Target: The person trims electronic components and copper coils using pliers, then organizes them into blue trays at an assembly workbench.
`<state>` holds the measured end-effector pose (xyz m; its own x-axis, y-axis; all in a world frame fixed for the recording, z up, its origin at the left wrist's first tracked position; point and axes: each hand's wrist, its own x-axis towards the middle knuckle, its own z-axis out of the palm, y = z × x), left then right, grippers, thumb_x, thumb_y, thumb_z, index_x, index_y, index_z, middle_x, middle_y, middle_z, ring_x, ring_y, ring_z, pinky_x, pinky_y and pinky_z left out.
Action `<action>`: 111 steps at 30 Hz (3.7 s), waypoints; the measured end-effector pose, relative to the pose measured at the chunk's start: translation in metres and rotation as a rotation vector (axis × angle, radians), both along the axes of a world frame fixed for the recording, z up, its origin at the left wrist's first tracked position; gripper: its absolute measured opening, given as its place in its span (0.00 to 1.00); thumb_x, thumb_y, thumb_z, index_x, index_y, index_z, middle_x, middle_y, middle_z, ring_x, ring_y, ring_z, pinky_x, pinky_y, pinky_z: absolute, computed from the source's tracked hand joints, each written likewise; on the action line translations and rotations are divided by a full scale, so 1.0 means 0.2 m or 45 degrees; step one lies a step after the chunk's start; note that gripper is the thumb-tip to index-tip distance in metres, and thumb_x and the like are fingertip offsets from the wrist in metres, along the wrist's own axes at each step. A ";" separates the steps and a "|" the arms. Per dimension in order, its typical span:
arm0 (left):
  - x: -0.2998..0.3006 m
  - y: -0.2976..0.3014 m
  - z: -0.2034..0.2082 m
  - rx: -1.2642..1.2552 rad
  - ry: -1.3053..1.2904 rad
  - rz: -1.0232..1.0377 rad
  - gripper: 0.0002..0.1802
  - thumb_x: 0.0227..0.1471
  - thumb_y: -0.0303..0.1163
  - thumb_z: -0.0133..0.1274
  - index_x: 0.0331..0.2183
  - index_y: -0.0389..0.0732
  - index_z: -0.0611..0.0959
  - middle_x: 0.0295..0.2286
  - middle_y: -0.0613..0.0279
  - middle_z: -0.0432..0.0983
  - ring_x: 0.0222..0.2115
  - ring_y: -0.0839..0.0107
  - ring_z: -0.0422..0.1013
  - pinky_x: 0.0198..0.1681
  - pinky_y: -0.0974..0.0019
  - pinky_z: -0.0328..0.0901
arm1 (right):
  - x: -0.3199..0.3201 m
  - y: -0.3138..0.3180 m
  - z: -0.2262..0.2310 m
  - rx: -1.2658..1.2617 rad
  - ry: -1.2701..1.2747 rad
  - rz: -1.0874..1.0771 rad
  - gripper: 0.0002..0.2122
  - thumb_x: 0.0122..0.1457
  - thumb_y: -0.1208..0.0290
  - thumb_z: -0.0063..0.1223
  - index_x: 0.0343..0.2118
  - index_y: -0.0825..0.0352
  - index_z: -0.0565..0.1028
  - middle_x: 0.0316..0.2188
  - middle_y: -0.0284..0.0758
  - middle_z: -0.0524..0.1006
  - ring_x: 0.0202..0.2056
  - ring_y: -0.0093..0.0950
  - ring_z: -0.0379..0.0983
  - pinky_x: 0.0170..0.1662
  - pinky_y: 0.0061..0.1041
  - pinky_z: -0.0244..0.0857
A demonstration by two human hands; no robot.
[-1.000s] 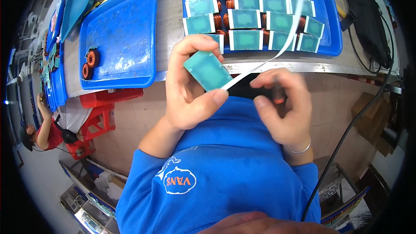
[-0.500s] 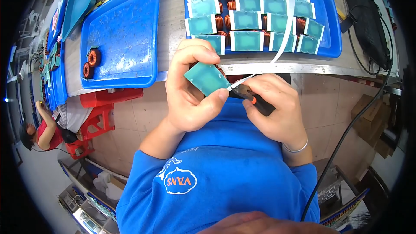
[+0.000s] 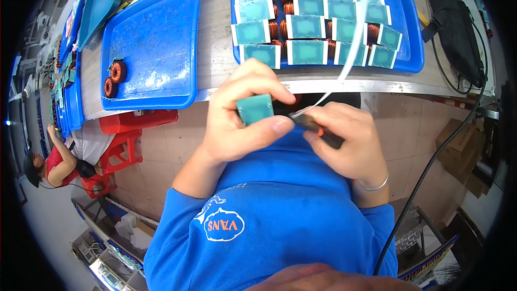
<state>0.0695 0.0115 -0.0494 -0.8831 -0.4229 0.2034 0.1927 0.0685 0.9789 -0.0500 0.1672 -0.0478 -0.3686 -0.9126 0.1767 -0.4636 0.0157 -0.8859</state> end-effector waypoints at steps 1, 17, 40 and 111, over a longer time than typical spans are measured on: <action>0.00 0.01 0.00 -0.051 -0.034 -0.010 0.10 0.34 0.26 0.59 0.26 0.38 0.79 0.25 0.62 0.66 0.27 0.74 0.63 0.31 0.74 0.57 | 0.01 -0.01 0.00 0.024 0.063 0.030 0.14 0.37 0.79 0.55 0.33 0.66 0.74 0.21 0.36 0.72 0.23 0.32 0.69 0.26 0.26 0.64; -0.02 0.08 -0.03 0.213 -0.103 -0.179 0.08 0.37 0.27 0.58 0.26 0.38 0.80 0.26 0.64 0.66 0.30 0.73 0.63 0.35 0.72 0.57 | -0.01 -0.02 0.01 -0.566 -0.565 -0.146 0.12 0.44 0.87 0.52 0.32 0.71 0.66 0.27 0.38 0.71 0.30 0.23 0.69 0.33 0.20 0.64; -0.02 0.06 -0.01 0.107 0.040 -0.092 0.28 0.33 0.32 0.64 0.40 0.35 0.76 0.41 0.56 0.63 0.42 0.69 0.63 0.46 0.68 0.59 | -0.04 -0.02 0.03 -0.668 -0.992 -0.276 0.11 0.46 0.84 0.49 0.33 0.69 0.63 0.25 0.36 0.68 0.29 0.23 0.68 0.31 0.19 0.62; -0.03 0.12 -0.07 0.015 0.079 -0.122 0.33 0.31 0.19 0.53 0.45 0.36 0.64 0.38 0.58 0.58 0.38 0.71 0.62 0.42 0.70 0.59 | 0.01 -0.05 -0.05 -0.513 -0.743 -0.310 0.12 0.46 0.86 0.48 0.33 0.69 0.62 0.26 0.34 0.69 0.29 0.18 0.67 0.33 0.17 0.62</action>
<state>0.0630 0.0354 -0.0629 -0.9053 -0.3400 0.2547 0.2584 0.0353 0.9654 -0.0473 0.1571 -0.0573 -0.6879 -0.6994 0.1938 0.0585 -0.3196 -0.9457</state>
